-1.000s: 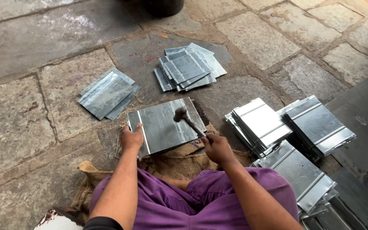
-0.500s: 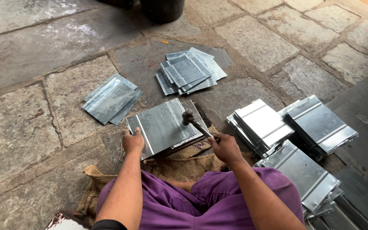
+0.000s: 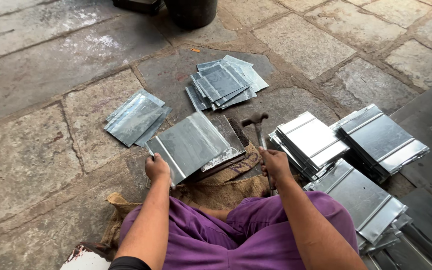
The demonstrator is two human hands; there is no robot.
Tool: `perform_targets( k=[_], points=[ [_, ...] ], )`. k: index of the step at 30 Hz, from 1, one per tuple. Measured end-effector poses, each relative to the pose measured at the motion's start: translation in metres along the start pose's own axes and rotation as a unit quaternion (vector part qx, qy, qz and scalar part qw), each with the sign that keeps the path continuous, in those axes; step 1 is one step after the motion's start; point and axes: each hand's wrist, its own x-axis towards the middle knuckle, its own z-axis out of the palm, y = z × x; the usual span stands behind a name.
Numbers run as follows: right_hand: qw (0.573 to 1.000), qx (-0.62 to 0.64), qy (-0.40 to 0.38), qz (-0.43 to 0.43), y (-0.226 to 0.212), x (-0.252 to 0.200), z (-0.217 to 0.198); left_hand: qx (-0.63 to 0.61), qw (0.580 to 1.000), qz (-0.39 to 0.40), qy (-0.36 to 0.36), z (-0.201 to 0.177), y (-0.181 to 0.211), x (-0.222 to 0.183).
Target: The person sits on a paved floor and uses a hammer to repeatedly strike a rectangular metal sheet placed on a burlap sack. The person holds the sheet with one hand and strikes it with the other, occasionally adjusting its position. Finished sheets are stacked nearby.
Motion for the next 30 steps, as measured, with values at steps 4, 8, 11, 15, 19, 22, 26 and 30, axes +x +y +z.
perform_targets(
  k=[4,8,11,15,19,22,26,30],
  points=[
    [0.999,0.019,0.016,-0.037,-0.007,0.001,-0.004,-0.128,0.981,-0.147,0.009,0.008,0.0,-0.006],
    [0.993,0.046,-0.001,-0.113,-0.01,-0.007,-0.005,-0.054,0.962,-0.18,-0.196,0.01,0.006,-0.037],
    [0.984,0.059,-0.018,-0.165,-0.016,-0.012,-0.006,0.121,0.883,-0.131,-0.433,0.0,0.018,-0.064],
    [0.971,0.062,-0.041,-0.229,-0.013,-0.013,-0.009,0.3,0.904,0.063,-0.3,-0.008,0.033,-0.072],
    [0.945,0.086,-0.082,-0.306,0.0,-0.009,-0.016,0.277,0.939,0.173,-0.105,-0.012,0.038,-0.04],
    [0.923,0.061,-0.114,-0.364,0.005,-0.005,-0.015,0.24,0.942,0.078,-0.22,-0.004,0.032,-0.024],
    [0.917,0.058,-0.094,-0.384,0.013,-0.013,-0.005,0.184,0.944,0.037,-0.271,0.015,0.021,-0.017],
    [0.927,0.057,-0.049,-0.367,0.012,-0.026,0.008,0.126,0.938,0.057,-0.318,0.019,0.018,-0.004]
  ],
)
